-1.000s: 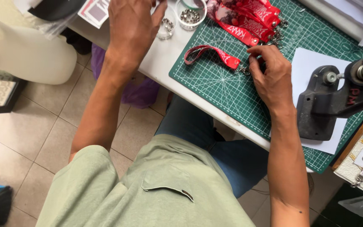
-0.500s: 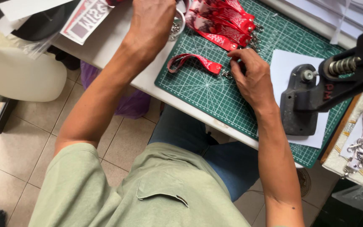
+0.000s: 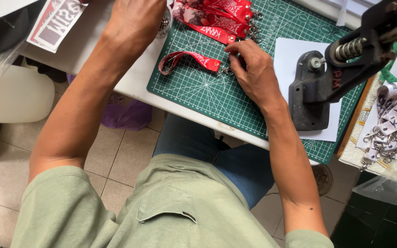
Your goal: The person assembles keychains by attaching metal rings to red and black patterned lanyards. They repeatedly pick up a lanyard, thread a metal ring through the loop, and place the finished keychain on the table.
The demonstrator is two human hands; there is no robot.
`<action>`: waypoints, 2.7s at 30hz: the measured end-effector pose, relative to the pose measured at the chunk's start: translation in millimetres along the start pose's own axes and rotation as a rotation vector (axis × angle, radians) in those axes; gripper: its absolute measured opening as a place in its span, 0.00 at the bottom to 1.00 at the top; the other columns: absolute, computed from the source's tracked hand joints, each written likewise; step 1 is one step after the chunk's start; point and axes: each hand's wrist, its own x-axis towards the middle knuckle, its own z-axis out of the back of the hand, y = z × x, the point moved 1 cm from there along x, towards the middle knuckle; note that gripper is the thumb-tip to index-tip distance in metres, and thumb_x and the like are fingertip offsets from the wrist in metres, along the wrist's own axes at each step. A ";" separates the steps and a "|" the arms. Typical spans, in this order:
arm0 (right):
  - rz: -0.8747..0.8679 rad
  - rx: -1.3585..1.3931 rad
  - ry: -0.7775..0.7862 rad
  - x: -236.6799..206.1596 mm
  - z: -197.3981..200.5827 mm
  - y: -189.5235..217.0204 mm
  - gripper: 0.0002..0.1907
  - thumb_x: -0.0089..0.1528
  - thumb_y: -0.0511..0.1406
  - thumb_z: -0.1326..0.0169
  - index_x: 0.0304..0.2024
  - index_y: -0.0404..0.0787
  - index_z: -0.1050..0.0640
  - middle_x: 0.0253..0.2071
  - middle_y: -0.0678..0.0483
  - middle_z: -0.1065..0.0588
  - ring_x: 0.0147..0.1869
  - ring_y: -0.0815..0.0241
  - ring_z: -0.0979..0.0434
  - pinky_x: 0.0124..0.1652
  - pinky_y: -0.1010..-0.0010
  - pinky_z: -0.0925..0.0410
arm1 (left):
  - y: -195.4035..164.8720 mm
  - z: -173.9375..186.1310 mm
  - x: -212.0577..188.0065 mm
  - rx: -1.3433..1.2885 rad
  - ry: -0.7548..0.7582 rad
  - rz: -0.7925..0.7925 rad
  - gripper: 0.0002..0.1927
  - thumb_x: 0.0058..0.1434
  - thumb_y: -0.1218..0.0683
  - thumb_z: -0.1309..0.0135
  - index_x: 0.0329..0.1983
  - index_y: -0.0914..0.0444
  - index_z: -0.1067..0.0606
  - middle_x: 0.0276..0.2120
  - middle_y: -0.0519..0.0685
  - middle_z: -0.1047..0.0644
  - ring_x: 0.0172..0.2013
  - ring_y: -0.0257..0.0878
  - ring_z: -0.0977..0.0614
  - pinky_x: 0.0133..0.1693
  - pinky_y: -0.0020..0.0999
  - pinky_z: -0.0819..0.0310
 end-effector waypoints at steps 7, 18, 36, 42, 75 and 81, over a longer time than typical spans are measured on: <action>-0.026 0.017 0.007 -5.2 -1.3 -0.9 0.06 0.67 0.26 0.44 0.48 0.34 0.22 0.42 0.48 0.23 0.44 0.56 0.18 0.42 0.68 0.25 | 7.2 3.2 6.5 0.020 0.180 0.013 0.03 0.50 0.62 0.40 0.26 0.68 0.21 0.23 0.58 0.23 0.23 0.49 0.19 0.27 0.43 0.25; -0.039 0.028 0.025 -8.9 -2.5 5.2 0.06 0.68 0.26 0.44 0.48 0.34 0.22 0.40 0.47 0.24 0.39 0.56 0.21 0.39 0.67 0.28 | 22.1 17.6 -12.8 -0.037 0.136 0.023 0.01 0.57 0.61 0.38 0.31 0.65 0.20 0.27 0.55 0.21 0.26 0.48 0.18 0.29 0.41 0.25; -0.097 0.020 0.041 -10.8 -7.4 8.2 0.05 0.68 0.27 0.44 0.47 0.35 0.21 0.39 0.49 0.23 0.37 0.59 0.21 0.36 0.69 0.28 | 6.7 7.7 -6.1 -0.012 0.241 0.011 0.04 0.57 0.61 0.36 0.32 0.67 0.20 0.26 0.55 0.21 0.27 0.45 0.17 0.27 0.38 0.24; -0.050 0.039 0.022 -12.2 -6.2 8.6 0.06 0.68 0.26 0.44 0.47 0.34 0.21 0.41 0.48 0.23 0.40 0.58 0.20 0.39 0.69 0.26 | 2.5 11.1 -0.7 0.198 0.124 -0.089 0.03 0.55 0.62 0.38 0.31 0.67 0.21 0.28 0.55 0.21 0.28 0.44 0.18 0.30 0.37 0.24; -0.015 0.058 -0.027 -21.4 -10.0 1.9 0.08 0.68 0.26 0.43 0.50 0.36 0.22 0.43 0.48 0.22 0.45 0.56 0.18 0.44 0.70 0.25 | -25.0 68.2 -13.0 -0.085 -0.093 -0.043 0.05 0.59 0.59 0.33 0.36 0.62 0.18 0.28 0.52 0.20 0.26 0.45 0.19 0.28 0.40 0.29; -0.136 0.584 -0.096 -22.7 -10.4 8.8 0.13 0.70 0.33 0.41 0.56 0.39 0.24 0.46 0.53 0.19 0.44 0.67 0.18 0.45 0.76 0.23 | -103.4 42.6 -5.7 -0.958 0.070 0.277 0.04 0.68 0.58 0.37 0.43 0.63 0.17 0.25 0.46 0.19 0.24 0.29 0.19 0.25 0.26 0.29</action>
